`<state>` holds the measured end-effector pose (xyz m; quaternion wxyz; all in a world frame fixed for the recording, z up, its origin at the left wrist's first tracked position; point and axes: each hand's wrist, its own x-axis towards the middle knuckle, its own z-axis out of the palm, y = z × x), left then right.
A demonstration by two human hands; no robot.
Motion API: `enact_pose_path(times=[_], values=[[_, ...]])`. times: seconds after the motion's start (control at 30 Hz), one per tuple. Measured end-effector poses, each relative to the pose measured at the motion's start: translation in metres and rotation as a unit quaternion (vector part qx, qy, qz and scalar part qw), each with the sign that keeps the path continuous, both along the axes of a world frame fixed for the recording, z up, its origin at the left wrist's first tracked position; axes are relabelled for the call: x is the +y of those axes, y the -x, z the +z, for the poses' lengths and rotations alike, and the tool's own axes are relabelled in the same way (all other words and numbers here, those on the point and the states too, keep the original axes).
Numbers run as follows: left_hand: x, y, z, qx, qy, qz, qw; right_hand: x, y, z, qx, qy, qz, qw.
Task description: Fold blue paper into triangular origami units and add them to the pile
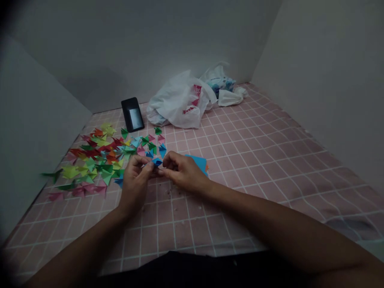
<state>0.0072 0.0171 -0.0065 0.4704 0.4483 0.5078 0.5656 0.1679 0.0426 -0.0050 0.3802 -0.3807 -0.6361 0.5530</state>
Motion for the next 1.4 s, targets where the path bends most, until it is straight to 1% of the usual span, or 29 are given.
enact_pose_path(times=[0.13,0.33,0.43,0.6,0.73,0.97,1.2,1.4], values=[[-0.0046,-0.005,0.0005,-0.021,0.042,-0.034,0.998,0.0016,-0.0009,-0.0057,0.006,0.007,-0.02,1.0],[-0.0066,-0.0077,0.0012,-0.031,0.054,-0.038,0.997,0.0024,-0.0011,-0.0083,0.029,0.012,-0.028,0.999],[-0.0074,-0.0095,-0.0002,-0.043,0.058,-0.054,0.996,0.0022,0.0002,-0.0083,0.051,0.039,-0.025,0.998],[-0.0069,-0.0097,-0.0019,-0.06,0.072,-0.081,0.992,0.004,0.0008,-0.0095,0.093,0.1,0.003,0.991],[-0.0051,-0.0063,-0.0037,-0.057,0.065,-0.099,0.991,0.0049,0.0003,-0.0084,0.101,0.102,0.003,0.99],[-0.0016,-0.0022,-0.0058,-0.021,0.056,-0.091,0.994,0.0048,-0.0001,-0.0066,0.103,0.096,-0.003,0.99],[0.0001,-0.0005,-0.0042,-0.038,0.067,-0.098,0.992,0.0061,-0.0001,-0.0068,0.12,0.117,0.003,0.986],[0.0017,-0.0019,-0.0022,-0.027,0.034,-0.083,0.996,0.0077,-0.0003,-0.007,0.127,0.116,0.006,0.985]])
